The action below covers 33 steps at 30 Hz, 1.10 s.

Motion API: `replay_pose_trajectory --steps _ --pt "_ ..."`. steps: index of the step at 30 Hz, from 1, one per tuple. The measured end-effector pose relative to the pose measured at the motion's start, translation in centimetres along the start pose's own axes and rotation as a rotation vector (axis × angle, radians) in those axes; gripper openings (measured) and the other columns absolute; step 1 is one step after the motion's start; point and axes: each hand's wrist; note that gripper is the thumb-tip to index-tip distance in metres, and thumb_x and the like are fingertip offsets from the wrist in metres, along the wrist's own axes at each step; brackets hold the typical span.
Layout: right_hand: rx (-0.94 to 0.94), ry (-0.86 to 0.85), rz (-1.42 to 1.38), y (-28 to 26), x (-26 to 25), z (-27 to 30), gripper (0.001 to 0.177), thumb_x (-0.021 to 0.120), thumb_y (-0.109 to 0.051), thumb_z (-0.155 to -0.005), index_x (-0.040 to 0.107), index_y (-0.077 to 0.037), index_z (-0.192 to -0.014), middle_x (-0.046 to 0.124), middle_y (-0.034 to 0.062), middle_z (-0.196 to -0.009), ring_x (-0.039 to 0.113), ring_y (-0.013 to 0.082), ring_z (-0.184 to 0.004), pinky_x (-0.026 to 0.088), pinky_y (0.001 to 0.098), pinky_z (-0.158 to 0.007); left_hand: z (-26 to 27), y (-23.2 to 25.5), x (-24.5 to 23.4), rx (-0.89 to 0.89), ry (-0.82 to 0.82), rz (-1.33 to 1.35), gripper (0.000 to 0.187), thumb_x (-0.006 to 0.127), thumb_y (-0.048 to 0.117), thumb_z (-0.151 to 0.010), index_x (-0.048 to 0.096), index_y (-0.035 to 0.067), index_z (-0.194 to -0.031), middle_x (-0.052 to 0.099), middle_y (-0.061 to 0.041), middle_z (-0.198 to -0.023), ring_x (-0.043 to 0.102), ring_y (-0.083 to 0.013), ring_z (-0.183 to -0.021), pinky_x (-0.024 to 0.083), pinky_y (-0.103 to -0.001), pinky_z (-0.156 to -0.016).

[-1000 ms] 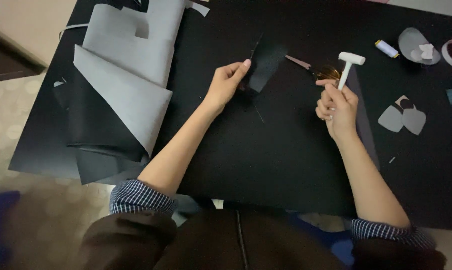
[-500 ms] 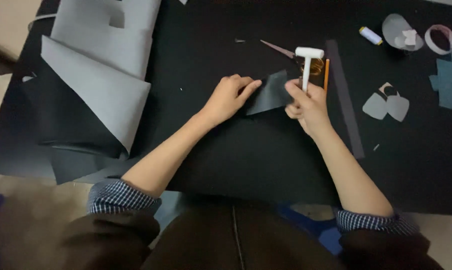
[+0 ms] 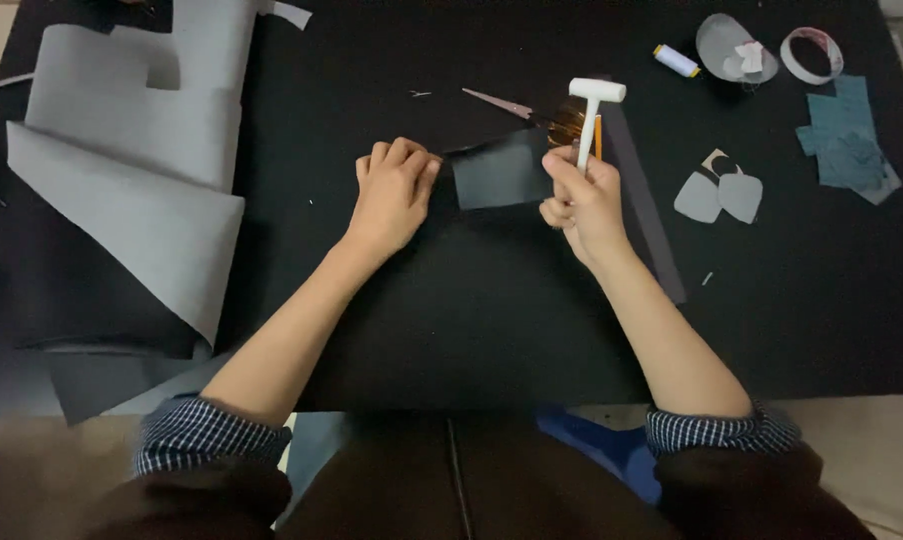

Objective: Using a mallet and punch tool to create a series of holes in a leather piece, followed by trimming with scissors.

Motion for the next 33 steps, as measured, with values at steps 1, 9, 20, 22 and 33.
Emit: replay_pose_trajectory --steps 1,9,20,22,33 --pt "0.0 0.0 -0.001 -0.2 0.1 0.1 0.009 0.067 -0.011 -0.102 0.062 -0.004 -0.106 0.026 -0.0092 -0.057 0.029 0.0003 -0.037 0.026 0.0172 -0.037 0.0 0.0 0.0 0.001 0.0 -0.001 0.033 0.045 0.026 -0.114 0.072 0.006 -0.113 0.063 -0.013 -0.116 0.053 -0.0325 -0.114 0.036 -0.048 -0.1" --pt "0.006 0.014 -0.06 -0.2 -0.3 -0.2 0.008 0.068 -0.012 -0.101 0.062 -0.008 -0.103 0.024 -0.0091 -0.059 0.029 0.0019 -0.037 0.027 0.0178 -0.038 -0.3 -1.2 -0.1 -0.013 -0.051 -0.188 0.039 0.071 0.035 -0.1 0.065 0.013 -0.131 0.05 -0.008 -0.128 0.042 -0.0318 -0.122 0.029 -0.049 -0.103" --pt "0.028 0.001 -0.057 -0.1 -0.4 -0.2 0.012 0.068 -0.016 -0.098 0.058 -0.012 -0.096 0.03 -0.0057 -0.059 0.023 0.0057 -0.043 0.02 0.0235 -0.042 -1.5 -11.2 -0.9 -0.367 0.325 -0.514 0.043 0.073 0.027 -0.096 0.064 0.011 -0.135 0.053 -0.012 -0.124 0.048 -0.0387 -0.112 0.037 -0.055 -0.095" --pt "0.015 0.012 -0.076 0.1 -0.4 -0.5 0.011 0.068 -0.016 -0.098 0.058 -0.01 -0.096 0.028 -0.0051 -0.058 0.022 0.0062 -0.042 0.017 0.0244 -0.042 -1.5 -10.9 -1.2 -0.403 0.376 -0.538 0.046 0.073 0.021 -0.095 0.06 0.012 -0.138 0.051 -0.012 -0.126 0.048 -0.0373 -0.112 0.037 -0.054 -0.096" --pt "0.055 -0.115 -0.034 -0.7 0.3 0.4 0.013 0.064 -0.02 -0.103 0.053 -0.015 -0.101 0.023 -0.0066 -0.059 0.02 0.005 -0.043 0.016 0.0232 -0.044 -1.6 -4.4 4.2 -0.055 0.042 1.105 0.068 0.079 0.027 -0.095 0.044 0.011 -0.152 0.061 -0.01 -0.135 0.065 -0.019 -0.118 0.054 -0.034 -0.105"
Point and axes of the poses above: each hand's wrist, its own z-axis away from the middle knuckle, its own x-axis out of the palm, y = z × x
